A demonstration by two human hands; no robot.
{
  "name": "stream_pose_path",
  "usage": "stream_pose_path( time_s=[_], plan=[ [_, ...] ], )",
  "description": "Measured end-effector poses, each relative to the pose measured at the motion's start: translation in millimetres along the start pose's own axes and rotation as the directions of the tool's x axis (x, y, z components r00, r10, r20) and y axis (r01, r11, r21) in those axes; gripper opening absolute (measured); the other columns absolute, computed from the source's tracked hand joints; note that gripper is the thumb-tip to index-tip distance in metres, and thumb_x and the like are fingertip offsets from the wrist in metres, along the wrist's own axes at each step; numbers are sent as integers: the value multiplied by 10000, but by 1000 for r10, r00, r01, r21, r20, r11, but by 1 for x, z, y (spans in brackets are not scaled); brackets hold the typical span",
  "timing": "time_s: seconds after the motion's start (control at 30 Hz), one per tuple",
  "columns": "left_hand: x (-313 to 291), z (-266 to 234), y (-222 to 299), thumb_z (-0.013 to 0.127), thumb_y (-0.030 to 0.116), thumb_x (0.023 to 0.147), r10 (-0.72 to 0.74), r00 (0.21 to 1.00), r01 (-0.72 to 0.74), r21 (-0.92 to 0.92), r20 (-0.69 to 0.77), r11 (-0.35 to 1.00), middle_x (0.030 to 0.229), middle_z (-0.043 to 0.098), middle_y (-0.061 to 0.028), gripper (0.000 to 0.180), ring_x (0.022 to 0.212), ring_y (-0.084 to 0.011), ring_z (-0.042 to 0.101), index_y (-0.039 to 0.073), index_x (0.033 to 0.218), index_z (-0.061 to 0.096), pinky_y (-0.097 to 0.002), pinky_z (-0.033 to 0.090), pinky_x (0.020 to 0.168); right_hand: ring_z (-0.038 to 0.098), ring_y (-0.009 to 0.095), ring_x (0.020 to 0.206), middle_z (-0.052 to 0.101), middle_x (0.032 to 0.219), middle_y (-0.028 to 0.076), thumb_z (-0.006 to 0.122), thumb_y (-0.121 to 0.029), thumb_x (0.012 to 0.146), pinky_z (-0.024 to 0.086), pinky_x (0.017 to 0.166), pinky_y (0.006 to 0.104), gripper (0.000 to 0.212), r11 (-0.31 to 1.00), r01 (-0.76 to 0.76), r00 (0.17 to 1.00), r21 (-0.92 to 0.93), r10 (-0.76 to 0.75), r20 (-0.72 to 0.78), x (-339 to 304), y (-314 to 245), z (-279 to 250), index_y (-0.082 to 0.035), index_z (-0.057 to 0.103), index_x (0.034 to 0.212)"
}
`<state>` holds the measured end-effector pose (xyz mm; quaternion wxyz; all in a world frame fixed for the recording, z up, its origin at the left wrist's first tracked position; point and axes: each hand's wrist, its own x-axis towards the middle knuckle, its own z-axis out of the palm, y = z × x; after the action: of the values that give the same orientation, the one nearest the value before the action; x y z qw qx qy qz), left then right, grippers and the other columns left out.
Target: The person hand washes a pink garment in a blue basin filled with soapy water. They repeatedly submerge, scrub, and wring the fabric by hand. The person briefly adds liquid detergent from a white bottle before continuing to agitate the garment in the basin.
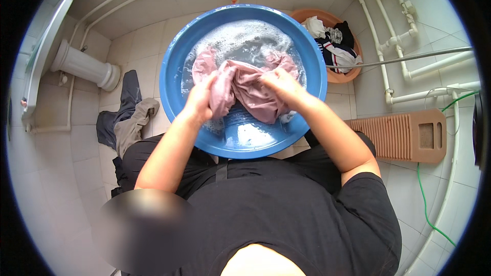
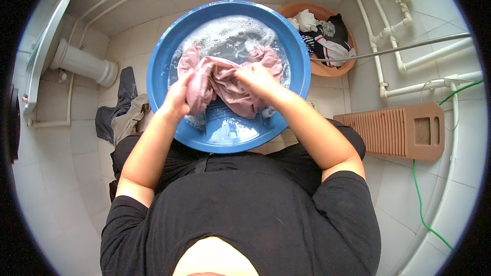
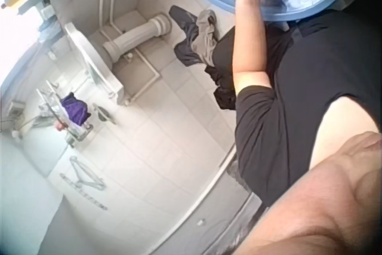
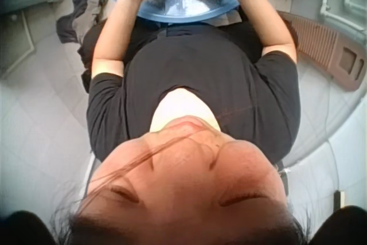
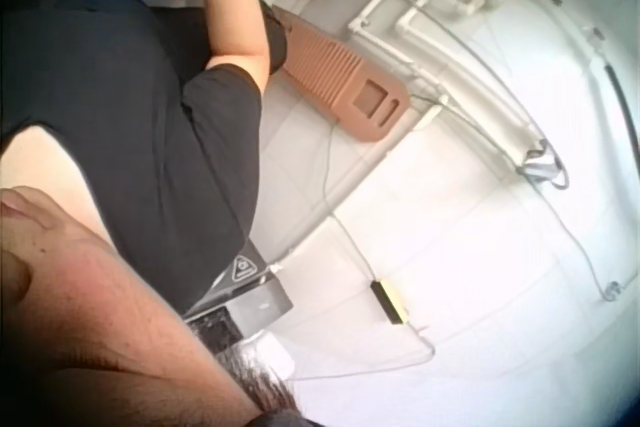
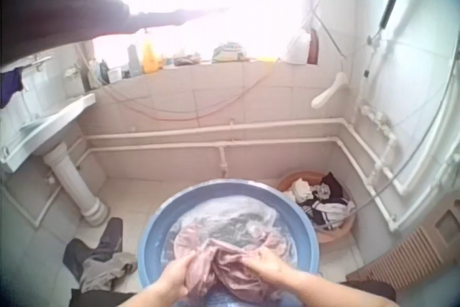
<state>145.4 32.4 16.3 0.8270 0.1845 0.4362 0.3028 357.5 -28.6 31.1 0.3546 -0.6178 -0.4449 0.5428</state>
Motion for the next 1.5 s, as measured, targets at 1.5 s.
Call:
stream_pose_path(
  time_s=[1.5],
  plan=[
    [85,-42,-63,517,174,779,434,635,-389,750,639,-535,843,549,-147,140,810,-345,544,55,849,536,-450,449,705,617,338,721,631,762,163,533,-232,760,491,683,427,225,590,210,967,-780,-242,77,56,54,53,-26,613,718]
  ],
)
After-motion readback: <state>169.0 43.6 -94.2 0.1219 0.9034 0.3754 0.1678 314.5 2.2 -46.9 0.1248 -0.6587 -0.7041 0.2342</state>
